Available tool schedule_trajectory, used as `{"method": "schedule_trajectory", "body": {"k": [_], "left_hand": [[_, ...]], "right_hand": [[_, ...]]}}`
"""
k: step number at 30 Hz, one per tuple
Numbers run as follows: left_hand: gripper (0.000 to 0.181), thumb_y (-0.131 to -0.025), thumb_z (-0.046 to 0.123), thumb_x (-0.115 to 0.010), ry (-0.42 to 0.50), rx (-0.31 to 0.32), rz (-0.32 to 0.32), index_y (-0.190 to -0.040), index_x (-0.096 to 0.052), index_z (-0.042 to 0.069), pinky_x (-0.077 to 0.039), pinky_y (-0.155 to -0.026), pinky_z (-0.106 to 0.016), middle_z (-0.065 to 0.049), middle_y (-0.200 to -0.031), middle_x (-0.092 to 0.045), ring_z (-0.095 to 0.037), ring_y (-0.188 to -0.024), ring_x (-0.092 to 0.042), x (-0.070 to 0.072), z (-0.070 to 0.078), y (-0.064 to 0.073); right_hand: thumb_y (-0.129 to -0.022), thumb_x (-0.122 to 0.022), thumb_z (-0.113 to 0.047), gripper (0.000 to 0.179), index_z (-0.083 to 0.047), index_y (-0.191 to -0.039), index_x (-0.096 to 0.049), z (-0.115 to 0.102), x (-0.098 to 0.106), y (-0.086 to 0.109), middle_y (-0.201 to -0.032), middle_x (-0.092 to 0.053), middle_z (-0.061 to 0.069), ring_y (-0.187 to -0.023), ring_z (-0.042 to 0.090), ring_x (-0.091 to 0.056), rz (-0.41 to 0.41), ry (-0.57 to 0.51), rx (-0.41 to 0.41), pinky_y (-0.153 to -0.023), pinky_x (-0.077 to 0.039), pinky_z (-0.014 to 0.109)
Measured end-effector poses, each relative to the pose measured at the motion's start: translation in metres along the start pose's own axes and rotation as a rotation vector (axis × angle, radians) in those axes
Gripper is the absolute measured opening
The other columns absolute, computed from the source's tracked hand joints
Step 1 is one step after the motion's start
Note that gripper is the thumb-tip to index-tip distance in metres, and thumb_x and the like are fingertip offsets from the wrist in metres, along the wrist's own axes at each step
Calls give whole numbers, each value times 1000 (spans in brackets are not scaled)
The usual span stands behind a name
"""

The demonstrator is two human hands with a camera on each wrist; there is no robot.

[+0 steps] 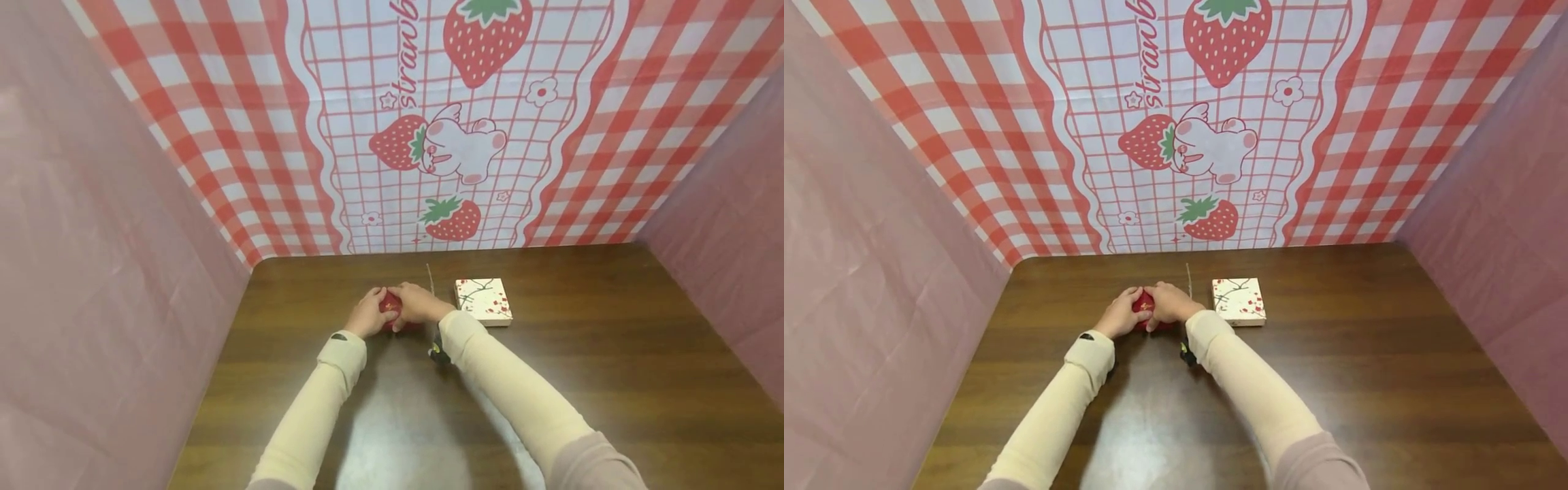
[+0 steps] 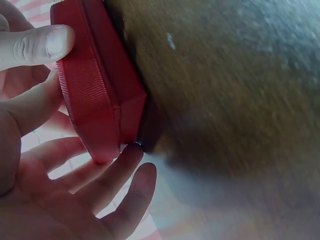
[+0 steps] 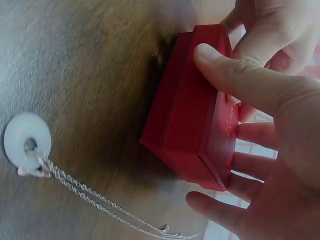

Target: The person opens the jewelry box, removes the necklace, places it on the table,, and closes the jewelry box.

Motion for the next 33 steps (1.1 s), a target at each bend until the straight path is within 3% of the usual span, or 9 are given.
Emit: {"method": "schedule_trajectory", "body": {"k": [6, 11, 19, 26, 33], "left_hand": [[67, -90, 26, -70, 15, -7, 6, -146, -42, 3, -38, -110, -54, -18, -151, -41, -42, -133, -46, -1, 1, -1], [68, -89, 25, -71, 38, 8, 4, -147, -41, 2, -37, -111, -54, -18, -152, -40, -42, -134, -44, -1, 0, 0], [69, -90, 24, -70, 32, 10, 7, -147, -40, 1, -35, -112, -53, -17, -152, -40, -41, -136, -43, 1, 0, 0], [70, -90, 29, -69, 35, 14, 0, -147, -39, 2, -34, -114, -52, -17, -153, -39, -41, -137, -41, 0, 0, 0], [69, -91, 26, -68, 52, 32, -5, -148, -38, 3, -32, -115, -53, -16, -155, -37, -42, -138, -40, -1, -4, 0]], "right_hand": [[-65, -89, -27, 89, -5, -141, -49, 2, -1, 3, -135, -53, 21, -124, 38, -50, -21, 9, -3, -104, -45, 49], [-68, -87, -33, 85, -5, -140, -50, 2, 1, 5, -131, -55, 21, -120, 37, -51, -13, 30, 46, -102, -46, 50], [-75, -81, -42, 79, -6, -139, -51, 2, 18, 5, -136, -54, 20, -123, 35, -51, -38, 109, 91, -105, -44, 48], [-81, -76, -45, 74, -2, -136, -54, 7, 32, 8, -132, -57, 21, -119, 36, -54, -3, 126, 122, -106, -43, 49], [-80, -76, -47, 79, -2, -139, -50, 23, 45, 16, -136, -53, 24, -127, 41, -49, -6, 83, 57, -111, -37, 51]]}}
Point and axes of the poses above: each hand's wrist, its own y-axis away from the middle knuckle, its own x-axis out of the back of the hand, z = x × y, the point moved 10 cm from there along -y, towards the middle knuckle
